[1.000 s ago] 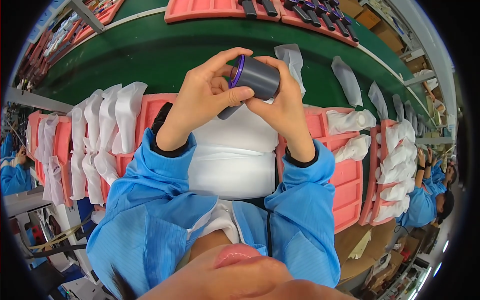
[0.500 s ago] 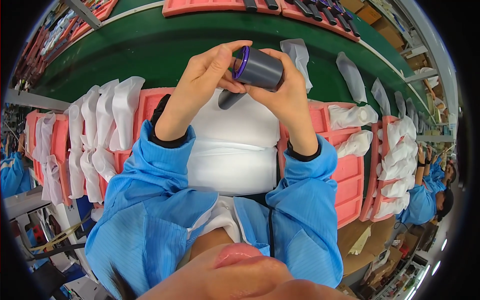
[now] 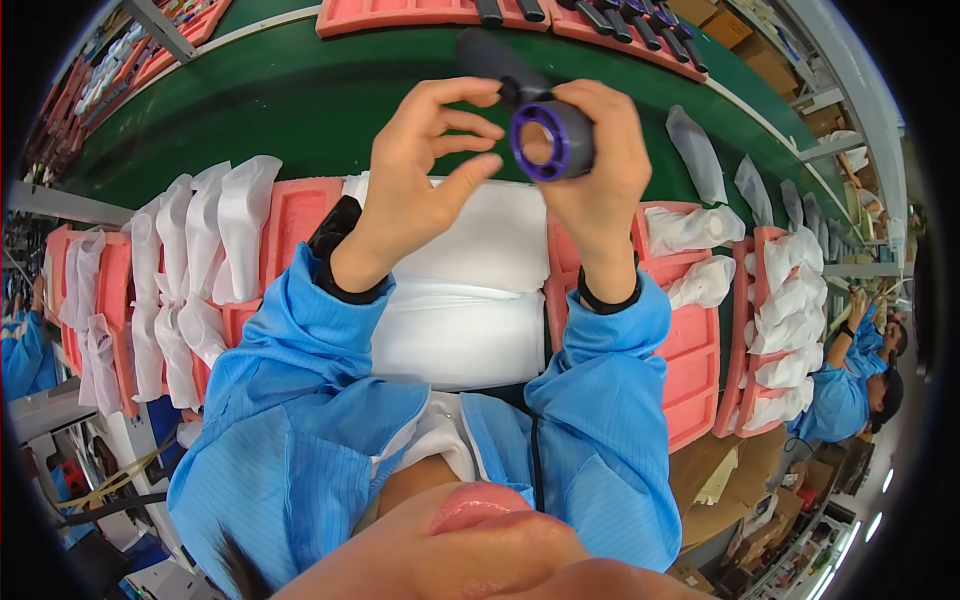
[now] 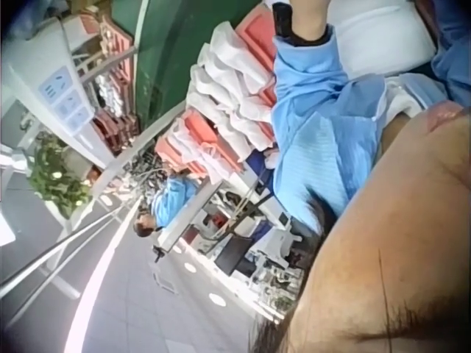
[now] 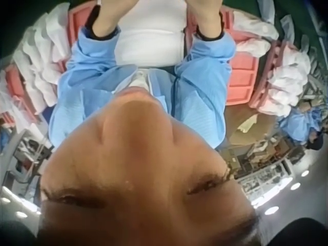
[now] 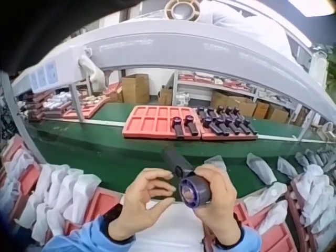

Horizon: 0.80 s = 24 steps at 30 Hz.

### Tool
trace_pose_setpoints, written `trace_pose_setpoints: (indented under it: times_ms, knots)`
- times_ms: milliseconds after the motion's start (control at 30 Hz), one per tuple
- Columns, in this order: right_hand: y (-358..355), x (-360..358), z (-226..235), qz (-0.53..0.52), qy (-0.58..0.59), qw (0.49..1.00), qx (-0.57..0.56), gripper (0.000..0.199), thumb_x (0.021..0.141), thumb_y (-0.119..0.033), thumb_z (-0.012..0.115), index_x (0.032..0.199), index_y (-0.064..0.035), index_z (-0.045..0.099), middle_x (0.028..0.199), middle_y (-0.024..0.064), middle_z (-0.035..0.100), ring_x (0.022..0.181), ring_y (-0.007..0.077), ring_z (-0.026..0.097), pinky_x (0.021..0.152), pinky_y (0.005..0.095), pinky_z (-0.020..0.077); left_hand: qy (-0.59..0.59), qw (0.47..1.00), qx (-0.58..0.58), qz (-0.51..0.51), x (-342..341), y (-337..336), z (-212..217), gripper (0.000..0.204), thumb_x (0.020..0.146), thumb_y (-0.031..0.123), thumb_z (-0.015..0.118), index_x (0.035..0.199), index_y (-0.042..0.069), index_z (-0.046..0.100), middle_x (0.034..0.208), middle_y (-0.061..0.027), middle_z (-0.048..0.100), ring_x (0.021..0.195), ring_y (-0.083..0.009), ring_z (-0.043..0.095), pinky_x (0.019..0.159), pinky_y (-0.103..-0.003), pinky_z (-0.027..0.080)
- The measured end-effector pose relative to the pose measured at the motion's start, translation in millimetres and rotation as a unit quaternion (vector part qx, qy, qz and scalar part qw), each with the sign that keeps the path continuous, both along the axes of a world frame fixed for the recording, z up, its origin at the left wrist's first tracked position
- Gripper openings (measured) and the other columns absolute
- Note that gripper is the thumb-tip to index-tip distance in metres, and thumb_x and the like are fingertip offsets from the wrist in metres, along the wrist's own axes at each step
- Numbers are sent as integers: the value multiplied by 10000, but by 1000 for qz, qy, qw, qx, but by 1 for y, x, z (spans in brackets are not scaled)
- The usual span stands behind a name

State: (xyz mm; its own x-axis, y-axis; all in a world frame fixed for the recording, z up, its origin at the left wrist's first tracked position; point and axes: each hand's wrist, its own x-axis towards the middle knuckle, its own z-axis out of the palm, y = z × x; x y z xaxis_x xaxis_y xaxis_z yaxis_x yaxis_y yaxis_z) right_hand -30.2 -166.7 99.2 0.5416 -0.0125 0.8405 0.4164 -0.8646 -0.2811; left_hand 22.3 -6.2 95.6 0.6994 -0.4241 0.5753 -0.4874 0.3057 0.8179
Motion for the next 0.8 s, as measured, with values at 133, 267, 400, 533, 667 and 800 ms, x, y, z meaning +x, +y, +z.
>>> trace_pose_setpoints:
  times_ms: [133, 267, 400, 533, 667, 800]
  knots:
    - [-9, 0, 9, 3, -125, 992, -3, 487, 646, 5, 776, 1082, -38, 561, 1098, 142, 609, 934, 270, 620, 798, 333, 501, 4, 997, 51, 57, 10, -2, -30, 264, 730, -13, 713, 974, 41, 626, 914, -94, 606, 815, -193, 630, 673, -279, 532]
    - [-11, -1, 8, 42, -156, 985, 59, 478, 638, 34, 752, 1070, -34, 557, 1090, 137, 607, 931, 247, 617, 815, 320, 500, -82, 941, 328, -23, -8, -21, -55, 234, 736, 182, 746, 861, 52, 597, 893, -112, 590, 816, -263, 613, 633, -363, 492]
    - [-9, 2, 1, 117, -108, 959, 235, 483, 608, 42, 731, 1054, -34, 562, 1054, 112, 619, 940, 195, 608, 845, 291, 489, -168, 903, 395, 2, -14, -27, -87, 256, 753, 259, 743, 818, 67, 587, 852, -90, 576, 774, -277, 607, 637, -392, 477]
    - [-16, -2, -5, 134, -32, 929, 343, 506, 607, 69, 699, 1083, -14, 548, 1062, 112, 603, 904, 186, 609, 805, 298, 498, -183, 888, 421, 8, -13, -31, -94, 212, 767, 240, 724, 806, 67, 609, 853, -103, 581, 797, -295, 608, 653, -417, 476]
    - [-21, -3, -6, 164, 19, 909, 384, 533, 619, 115, 664, 1127, 20, 533, 1084, 141, 573, 817, 221, 625, 704, 341, 532, -162, 886, 434, -2, -11, -29, -92, 177, 782, 231, 706, 794, 76, 622, 834, -89, 581, 782, -299, 606, 651, -411, 474]
    - [-23, -2, -6, 174, 31, 905, 388, 551, 608, 118, 660, 1135, 28, 529, 1086, 141, 570, 799, 220, 624, 698, 337, 532, -161, 892, 422, -9, -5, -28, -94, 176, 788, 238, 702, 786, 79, 627, 811, -80, 576, 760, -293, 604, 645, -406, 472]
